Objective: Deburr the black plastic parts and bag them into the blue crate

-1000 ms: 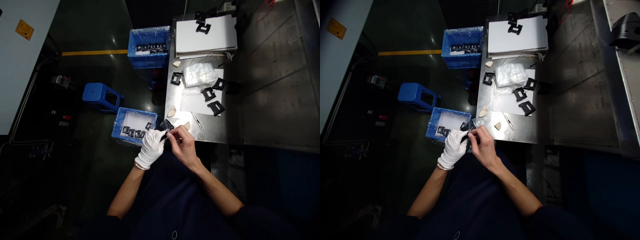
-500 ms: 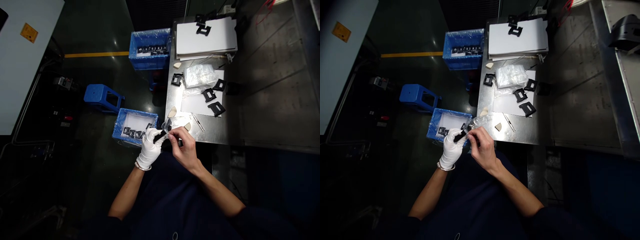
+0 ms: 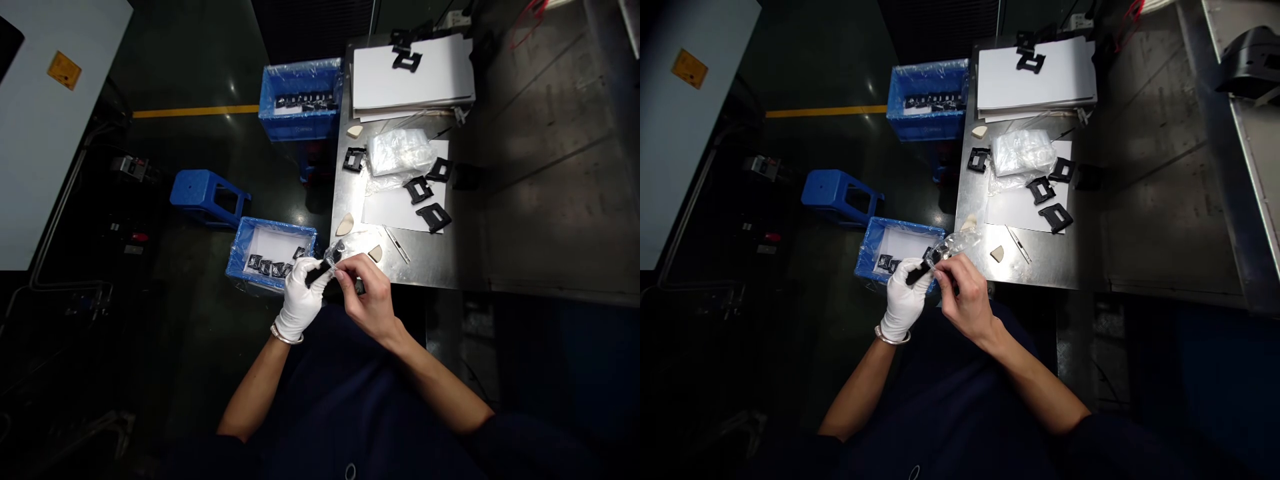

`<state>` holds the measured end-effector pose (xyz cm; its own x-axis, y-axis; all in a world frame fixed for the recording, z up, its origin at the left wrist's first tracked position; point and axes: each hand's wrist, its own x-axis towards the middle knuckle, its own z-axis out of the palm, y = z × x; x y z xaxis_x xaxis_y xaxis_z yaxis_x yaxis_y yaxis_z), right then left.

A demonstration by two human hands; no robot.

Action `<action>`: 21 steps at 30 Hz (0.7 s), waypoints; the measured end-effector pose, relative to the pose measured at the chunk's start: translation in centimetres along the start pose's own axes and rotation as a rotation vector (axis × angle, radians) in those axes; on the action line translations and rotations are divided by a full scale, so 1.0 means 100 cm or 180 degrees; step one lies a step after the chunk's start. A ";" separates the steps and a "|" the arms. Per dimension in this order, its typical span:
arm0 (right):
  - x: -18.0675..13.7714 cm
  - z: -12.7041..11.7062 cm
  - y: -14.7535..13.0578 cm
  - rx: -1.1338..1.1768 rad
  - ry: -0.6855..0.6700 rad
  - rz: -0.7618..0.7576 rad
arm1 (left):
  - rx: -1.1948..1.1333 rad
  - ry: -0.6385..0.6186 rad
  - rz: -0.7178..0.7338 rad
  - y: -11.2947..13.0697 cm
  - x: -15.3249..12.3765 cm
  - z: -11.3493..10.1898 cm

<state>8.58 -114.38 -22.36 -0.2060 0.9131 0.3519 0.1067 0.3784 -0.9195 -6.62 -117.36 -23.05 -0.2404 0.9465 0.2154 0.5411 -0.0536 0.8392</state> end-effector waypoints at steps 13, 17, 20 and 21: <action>-0.010 0.020 0.032 -0.0370 -0.0191 -0.0112 | 0.0113 -0.0359 -0.0639 -0.006 -0.003 0.017; -0.012 0.025 0.038 -0.0280 -0.0486 -0.0154 | 0.0589 -0.0700 -0.0116 -0.019 -0.007 0.018; -0.014 0.027 0.046 -0.0266 -0.0581 -0.0117 | 0.0661 -0.0789 -0.0273 -0.024 -0.004 0.013; -0.015 0.028 0.049 -0.0239 -0.0569 -0.0071 | 0.0550 -0.0797 -0.0405 -0.025 -0.002 0.011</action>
<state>6.71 -114.35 -27.85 -0.3779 0.8653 0.3292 0.1709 0.4147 -0.8938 -7.04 -117.05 -25.72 -0.1210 0.9921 -0.0331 0.6533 0.1047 0.7499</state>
